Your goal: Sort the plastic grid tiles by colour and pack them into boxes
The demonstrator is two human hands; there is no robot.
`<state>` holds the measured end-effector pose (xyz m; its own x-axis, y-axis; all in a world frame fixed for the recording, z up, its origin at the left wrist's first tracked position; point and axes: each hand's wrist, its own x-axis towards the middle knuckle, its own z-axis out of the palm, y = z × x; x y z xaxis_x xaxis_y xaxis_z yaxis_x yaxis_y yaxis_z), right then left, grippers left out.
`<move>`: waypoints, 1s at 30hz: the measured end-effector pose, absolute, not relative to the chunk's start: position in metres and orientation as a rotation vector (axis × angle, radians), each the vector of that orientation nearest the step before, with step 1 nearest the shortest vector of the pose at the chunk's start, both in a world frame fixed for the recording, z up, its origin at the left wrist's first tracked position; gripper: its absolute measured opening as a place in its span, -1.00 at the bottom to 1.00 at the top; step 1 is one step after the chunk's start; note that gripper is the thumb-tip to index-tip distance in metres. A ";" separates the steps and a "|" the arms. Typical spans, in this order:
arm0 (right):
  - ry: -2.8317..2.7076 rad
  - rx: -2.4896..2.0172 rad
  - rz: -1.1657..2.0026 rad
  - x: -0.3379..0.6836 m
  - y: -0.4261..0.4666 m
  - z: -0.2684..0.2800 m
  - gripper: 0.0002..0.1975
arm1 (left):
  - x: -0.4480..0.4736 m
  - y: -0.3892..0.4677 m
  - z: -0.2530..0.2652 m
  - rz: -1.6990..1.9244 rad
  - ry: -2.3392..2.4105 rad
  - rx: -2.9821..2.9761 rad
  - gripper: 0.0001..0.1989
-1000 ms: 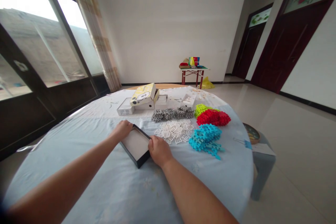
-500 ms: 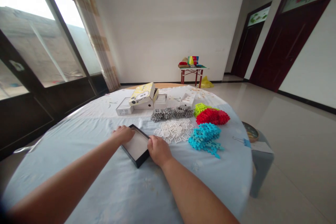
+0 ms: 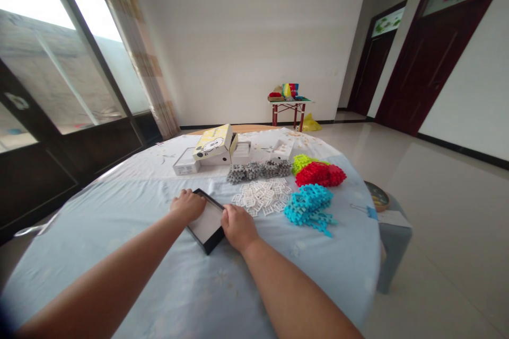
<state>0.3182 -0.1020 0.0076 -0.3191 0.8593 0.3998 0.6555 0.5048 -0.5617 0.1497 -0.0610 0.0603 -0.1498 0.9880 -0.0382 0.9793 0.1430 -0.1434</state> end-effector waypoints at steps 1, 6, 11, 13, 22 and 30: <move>-2.080 -1.241 0.389 0.318 -0.102 0.008 -0.70 | 0.152 -0.061 0.060 0.224 -2.301 -2.008 -0.57; -2.095 -1.255 0.397 0.318 -0.101 0.008 -0.70 | 0.167 -0.059 0.057 0.292 -2.239 -1.945 -0.60; -2.092 -1.244 0.393 0.318 -0.102 0.009 -0.69 | 0.167 -0.058 0.054 0.283 -2.245 -1.886 -0.56; -2.091 -1.245 0.393 0.318 -0.102 0.009 -0.69 | 0.164 -0.059 0.054 0.265 -2.238 -1.902 -0.57; -2.094 -1.249 0.388 0.317 -0.101 0.008 -0.68 | 0.159 -0.053 0.058 0.236 -2.259 -1.927 -0.60; -2.095 -1.243 0.385 0.317 -0.101 0.008 -0.69 | 0.154 -0.056 0.051 0.217 -2.206 -1.951 -0.59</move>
<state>0.3165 -0.1009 0.0077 -0.3282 0.8600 0.3908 0.6646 0.5042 -0.5514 0.1544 -0.0557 0.0507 -0.1173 0.9921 0.0439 0.9646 0.1244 -0.2326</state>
